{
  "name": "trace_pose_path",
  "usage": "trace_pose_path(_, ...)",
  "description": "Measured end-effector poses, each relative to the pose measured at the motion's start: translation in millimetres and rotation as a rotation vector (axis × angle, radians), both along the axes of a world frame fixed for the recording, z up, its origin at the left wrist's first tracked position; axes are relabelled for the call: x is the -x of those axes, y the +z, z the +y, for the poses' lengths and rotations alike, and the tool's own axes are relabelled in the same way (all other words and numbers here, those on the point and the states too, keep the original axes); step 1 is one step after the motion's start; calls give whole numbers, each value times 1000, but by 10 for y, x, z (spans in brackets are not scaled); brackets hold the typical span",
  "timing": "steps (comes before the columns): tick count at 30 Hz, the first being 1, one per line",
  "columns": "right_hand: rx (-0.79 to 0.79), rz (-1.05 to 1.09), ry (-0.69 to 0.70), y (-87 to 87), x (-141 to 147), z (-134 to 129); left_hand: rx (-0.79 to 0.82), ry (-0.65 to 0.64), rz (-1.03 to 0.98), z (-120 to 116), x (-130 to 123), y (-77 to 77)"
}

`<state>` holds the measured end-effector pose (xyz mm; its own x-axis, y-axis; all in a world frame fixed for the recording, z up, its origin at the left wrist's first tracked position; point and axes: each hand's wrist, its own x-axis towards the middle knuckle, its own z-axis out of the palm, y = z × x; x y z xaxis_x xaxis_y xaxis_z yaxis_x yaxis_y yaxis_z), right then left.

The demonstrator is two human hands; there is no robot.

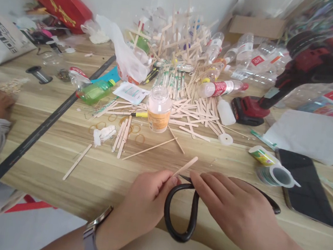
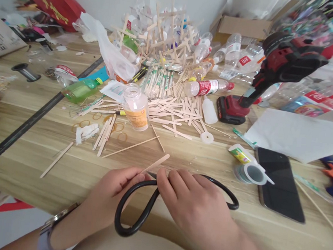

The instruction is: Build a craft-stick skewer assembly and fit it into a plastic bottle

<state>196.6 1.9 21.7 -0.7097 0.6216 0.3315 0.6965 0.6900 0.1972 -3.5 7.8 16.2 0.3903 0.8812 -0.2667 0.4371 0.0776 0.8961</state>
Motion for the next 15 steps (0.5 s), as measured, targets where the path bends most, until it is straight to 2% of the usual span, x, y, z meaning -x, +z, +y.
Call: trace_pose_path(15,-41,-64,42,63,-47,38,-46,-45,50,-12,-13,8)
